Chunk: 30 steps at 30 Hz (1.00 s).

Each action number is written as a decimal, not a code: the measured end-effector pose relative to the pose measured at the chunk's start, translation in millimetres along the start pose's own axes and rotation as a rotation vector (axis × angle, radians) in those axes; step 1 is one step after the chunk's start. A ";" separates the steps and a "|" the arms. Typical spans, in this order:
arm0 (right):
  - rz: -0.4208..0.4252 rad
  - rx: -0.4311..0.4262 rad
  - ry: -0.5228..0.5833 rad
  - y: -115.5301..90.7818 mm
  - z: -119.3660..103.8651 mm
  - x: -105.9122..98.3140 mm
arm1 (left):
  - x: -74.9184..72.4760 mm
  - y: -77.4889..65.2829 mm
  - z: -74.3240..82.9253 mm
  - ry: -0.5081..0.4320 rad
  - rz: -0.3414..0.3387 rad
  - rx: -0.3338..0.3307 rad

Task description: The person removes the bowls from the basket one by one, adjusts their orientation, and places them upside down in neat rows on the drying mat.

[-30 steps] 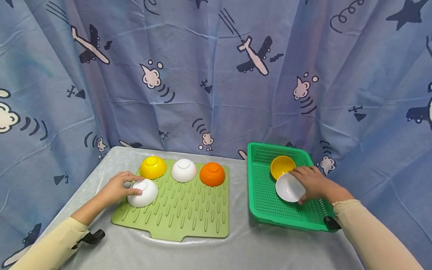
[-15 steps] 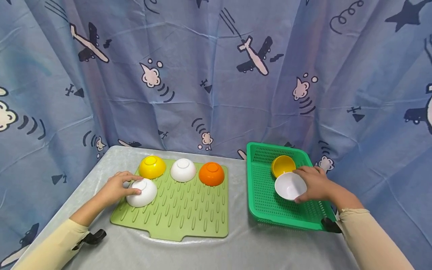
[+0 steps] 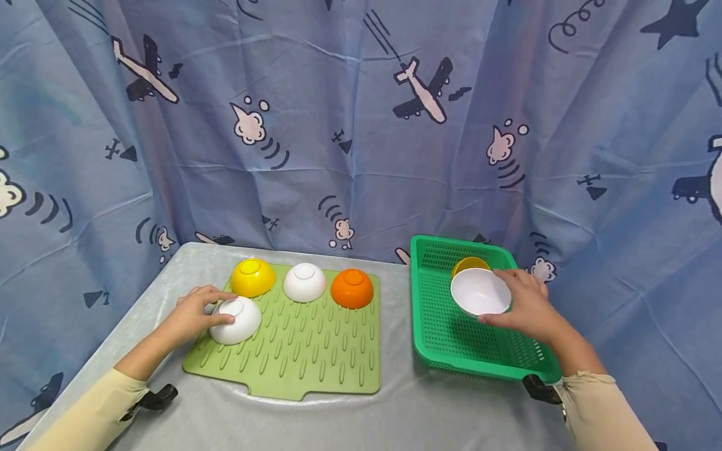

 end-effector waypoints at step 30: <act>0.195 0.149 0.248 -10.1 -91.9 30.3 | -8.2 -2.7 18.8 -0.030 0.010 0.031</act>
Point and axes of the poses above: each hand's wrist, its own y-axis towards the middle knuckle, its own x-axis out of the palm, z = x × y, the point moved 10 cm from there along y, towards the middle knuckle, and after that the axes turned 4 degrees about -z, right-handed, at the moved point
